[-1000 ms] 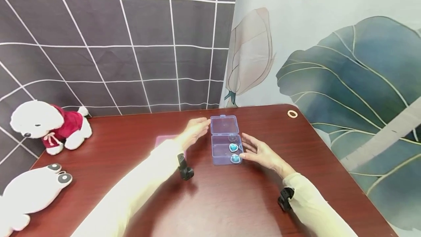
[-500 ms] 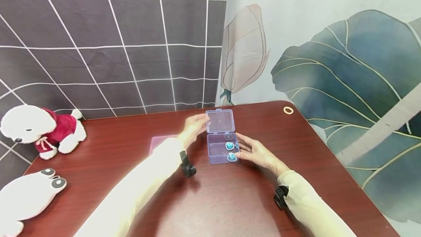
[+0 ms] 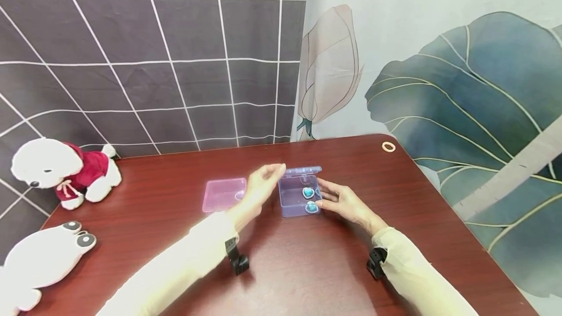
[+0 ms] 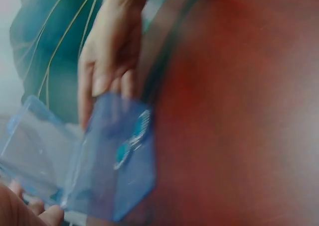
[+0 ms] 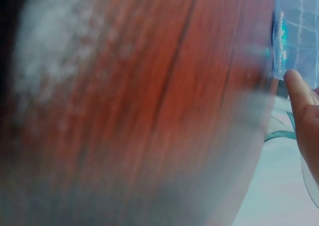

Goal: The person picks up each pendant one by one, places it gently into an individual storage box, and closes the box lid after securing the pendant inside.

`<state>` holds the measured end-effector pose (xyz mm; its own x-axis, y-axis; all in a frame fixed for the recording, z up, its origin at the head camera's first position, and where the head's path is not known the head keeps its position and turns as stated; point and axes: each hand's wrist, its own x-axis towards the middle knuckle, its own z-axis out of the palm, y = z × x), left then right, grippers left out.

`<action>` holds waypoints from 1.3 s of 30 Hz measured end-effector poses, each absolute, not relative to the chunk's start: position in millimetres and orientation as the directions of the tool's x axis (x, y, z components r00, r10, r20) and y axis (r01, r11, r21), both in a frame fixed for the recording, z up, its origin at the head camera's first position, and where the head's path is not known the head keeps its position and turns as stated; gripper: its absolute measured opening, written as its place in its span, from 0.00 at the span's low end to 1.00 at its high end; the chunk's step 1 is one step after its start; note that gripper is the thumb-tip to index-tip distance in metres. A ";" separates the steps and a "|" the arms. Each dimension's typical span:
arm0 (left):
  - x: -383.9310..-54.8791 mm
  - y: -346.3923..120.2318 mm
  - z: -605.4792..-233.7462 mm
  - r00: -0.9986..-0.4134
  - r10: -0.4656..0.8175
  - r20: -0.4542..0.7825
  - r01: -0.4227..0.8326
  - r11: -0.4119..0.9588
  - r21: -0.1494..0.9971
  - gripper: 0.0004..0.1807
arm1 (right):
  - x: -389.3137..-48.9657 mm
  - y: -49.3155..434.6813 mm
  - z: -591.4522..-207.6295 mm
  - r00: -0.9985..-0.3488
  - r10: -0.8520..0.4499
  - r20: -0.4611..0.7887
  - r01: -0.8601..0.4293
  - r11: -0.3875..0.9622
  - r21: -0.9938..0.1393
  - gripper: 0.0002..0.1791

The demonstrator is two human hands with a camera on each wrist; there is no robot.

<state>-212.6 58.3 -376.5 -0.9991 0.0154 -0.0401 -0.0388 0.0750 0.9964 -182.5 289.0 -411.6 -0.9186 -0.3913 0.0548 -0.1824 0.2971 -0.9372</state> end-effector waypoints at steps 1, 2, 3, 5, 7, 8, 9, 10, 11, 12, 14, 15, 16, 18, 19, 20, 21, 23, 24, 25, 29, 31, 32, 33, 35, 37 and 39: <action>-206.5 56.9 -380.6 -0.999 0.039 -0.028 -0.026 0.055 0.998 0.24 | -182.1 288.7 -410.9 -0.926 -0.375 0.053 -0.181 0.317 -0.931 0.34; -200.7 55.5 -384.3 -0.998 0.064 -0.024 -0.022 0.030 0.999 0.26 | -182.1 288.5 -410.8 -0.931 -0.361 0.048 -0.173 0.323 -0.930 0.33; -196.0 54.2 -388.6 -0.996 0.082 -0.019 -0.017 0.014 1.000 0.28 | -182.1 288.2 -410.6 -0.936 -0.351 0.041 -0.158 0.312 -0.937 0.31; -188.0 52.0 -396.6 -0.994 0.107 -0.014 -0.015 -0.009 1.000 0.31 | -182.4 286.8 -410.4 -0.943 -0.331 0.018 -0.118 0.283 -0.952 0.29; -182.7 50.7 -402.9 -0.991 0.130 -0.015 -0.019 -0.034 0.999 0.32 | -183.0 284.3 -410.2 -0.948 -0.318 -0.004 -0.077 0.240 -0.968 0.28; -180.7 50.1 -405.5 -0.991 0.136 -0.017 -0.023 -0.044 0.999 0.32 | -183.3 282.7 -410.1 -0.947 -0.320 -0.015 -0.056 0.212 -0.976 0.28; -179.3 49.6 -408.0 -0.990 0.143 -0.013 -0.021 -0.055 0.998 0.32 | -183.5 281.0 -409.2 -0.947 -0.320 -0.026 -0.041 0.201 -0.979 0.29; -178.0 49.1 -409.9 -0.989 0.150 -0.013 -0.023 -0.068 0.997 0.32 | -183.5 279.2 -408.3 -0.948 -0.318 -0.033 -0.037 0.209 -0.977 0.30; -177.3 48.6 -411.5 -0.988 0.157 -0.009 -0.021 -0.081 0.997 0.32 | -183.5 277.5 -407.0 -0.948 -0.318 -0.033 -0.040 0.222 -0.974 0.30; -176.8 48.0 -412.5 -0.987 0.161 -0.005 -0.020 -0.090 0.996 0.32 | -183.6 276.0 -405.9 -0.947 -0.319 -0.032 -0.046 0.232 -0.972 0.30; -176.3 46.8 -414.3 -0.986 0.169 0.008 -0.009 -0.102 0.995 0.32 | -183.7 273.6 -403.8 -0.946 -0.324 -0.024 -0.063 0.255 -0.965 0.29; -176.4 46.2 -414.8 -0.985 0.172 0.016 -0.001 -0.102 0.995 0.32 | -183.7 272.6 -402.9 -0.945 -0.327 -0.022 -0.069 0.265 -0.962 0.29; -176.4 45.7 -415.4 -0.985 0.173 0.022 0.005 -0.097 0.995 0.32 | -183.6 271.9 -402.1 -0.943 -0.333 -0.016 -0.080 0.273 -0.959 0.29; -176.5 44.5 -416.2 -0.984 0.178 0.034 0.019 -0.082 0.996 0.32 | -183.7 271.0 -401.5 -0.939 -0.344 -0.007 -0.098 0.285 -0.953 0.28; -176.5 44.0 -416.5 -0.983 0.180 0.042 0.029 -0.070 0.997 0.32 | -183.9 270.6 -401.6 -0.937 -0.349 -0.002 -0.106 0.290 -0.951 0.28; -176.7 43.6 -416.7 -0.982 0.181 0.045 0.034 -0.062 0.997 0.32 | -183.7 270.1 -401.5 -0.936 -0.352 -0.001 -0.109 0.294 -0.949 0.28; -176.8 43.3 -417.0 -0.982 0.182 0.048 0.039 -0.053 0.998 0.32 | -183.7 269.9 -401.8 -0.934 -0.357 0.002 -0.118 0.301 -0.946 0.27; -176.7 42.6 -417.7 -0.981 0.186 0.057 0.050 -0.045 0.998 0.32 | -184.0 269.7 -403.0 -0.932 -0.363 0.008 -0.129 0.310 -0.942 0.27; -176.9 42.4 -418.4 -0.980 0.188 0.062 0.054 -0.046 0.997 0.32 | -184.0 269.5 -403.5 -0.931 -0.364 0.010 -0.133 0.314 -0.940 0.28; -177.0 42.3 -418.9 -0.980 0.190 0.067 0.058 -0.050 0.997 0.32 | -184.1 269.3 -404.1 -0.931 -0.365 0.013 -0.138 0.320 -0.937 0.28; -176.5 42.6 -422.5 -0.979 0.189 0.074 0.057 -0.091 0.994 0.32 | -184.4 268.4 -405.8 -0.931 -0.365 0.027 -0.169 0.363 -0.916 0.28; -175.8 42.8 -423.7 -0.980 0.185 0.072 0.051 -0.116 0.992 0.32 | -184.8 267.8 -406.3 -0.930 -0.365 0.037 -0.190 0.393 -0.900 0.28; -175.4 42.8 -424.2 -0.981 0.182 0.068 0.045 -0.125 0.991 0.32 | -185.0 267.5 -406.4 -0.930 -0.365 0.040 -0.199 0.408 -0.891 0.28; -175.1 42.8 -424.6 -0.982 0.179 0.065 0.041 -0.133 0.990 0.33 | -185.2 267.2 -406.4 -0.930 -0.365 0.044 -0.208 0.423 -0.882 0.28; -174.7 42.7 -425.4 -0.983 0.171 0.062 0.039 -0.136 0.990 0.33 | -185.5 266.8 -406.0 -0.929 -0.368 0.051 -0.223 0.440 -0.870 0.28; -174.5 42.8 -425.9 -0.984 0.165 0.065 0.042 -0.138 0.989 0.32 | -185.6 266.3 -405.7 -0.930 -0.363 0.053 -0.224 0.447 -0.866 0.28; -174.1 42.9 -426.3 -0.984 0.159 0.077 0.055 -0.134 0.989 0.32 | -185.2 265.6 -405.0 -0.929 -0.366 0.057 -0.230 0.448 -0.864 0.28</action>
